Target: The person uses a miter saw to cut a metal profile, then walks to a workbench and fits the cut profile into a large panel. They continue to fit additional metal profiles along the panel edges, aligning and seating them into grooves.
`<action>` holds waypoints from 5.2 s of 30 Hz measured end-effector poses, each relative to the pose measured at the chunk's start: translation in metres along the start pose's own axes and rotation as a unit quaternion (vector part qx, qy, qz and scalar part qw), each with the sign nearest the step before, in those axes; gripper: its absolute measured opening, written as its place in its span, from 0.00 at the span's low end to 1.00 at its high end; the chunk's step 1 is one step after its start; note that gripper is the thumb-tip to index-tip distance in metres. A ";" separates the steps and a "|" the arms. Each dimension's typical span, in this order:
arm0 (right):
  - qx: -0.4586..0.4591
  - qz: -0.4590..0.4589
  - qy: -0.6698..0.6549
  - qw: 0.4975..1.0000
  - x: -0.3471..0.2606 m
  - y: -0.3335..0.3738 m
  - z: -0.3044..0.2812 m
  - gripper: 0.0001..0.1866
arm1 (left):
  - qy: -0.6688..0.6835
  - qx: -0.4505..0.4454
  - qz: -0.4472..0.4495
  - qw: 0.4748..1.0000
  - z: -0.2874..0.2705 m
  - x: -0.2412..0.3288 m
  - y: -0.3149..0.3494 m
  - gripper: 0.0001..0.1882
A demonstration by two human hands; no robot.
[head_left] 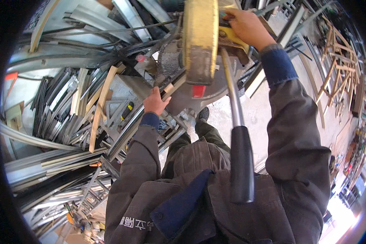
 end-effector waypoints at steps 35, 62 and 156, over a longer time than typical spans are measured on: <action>0.111 0.517 -0.394 0.752 0.124 0.279 0.087 0.26 | 0.004 0.004 0.016 1.000 0.038 -0.035 -0.003 0.39; -0.099 0.563 -0.659 0.489 -0.244 0.296 0.282 0.25 | 0.175 0.040 -0.005 0.984 -0.016 0.003 0.086 0.40; 0.085 0.691 -0.519 0.497 -0.297 0.485 0.178 0.21 | 0.299 -0.138 0.156 0.931 -0.052 -0.097 0.160 0.22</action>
Point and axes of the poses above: each hand's wrist, its own y-axis away from the middle knuckle, its own z-axis out of the palm, x = y × z, the point moved 5 cm from there along -y, towards the middle knuckle, and after that the axes turned 1 degree about -z, right-handed, at the moved point
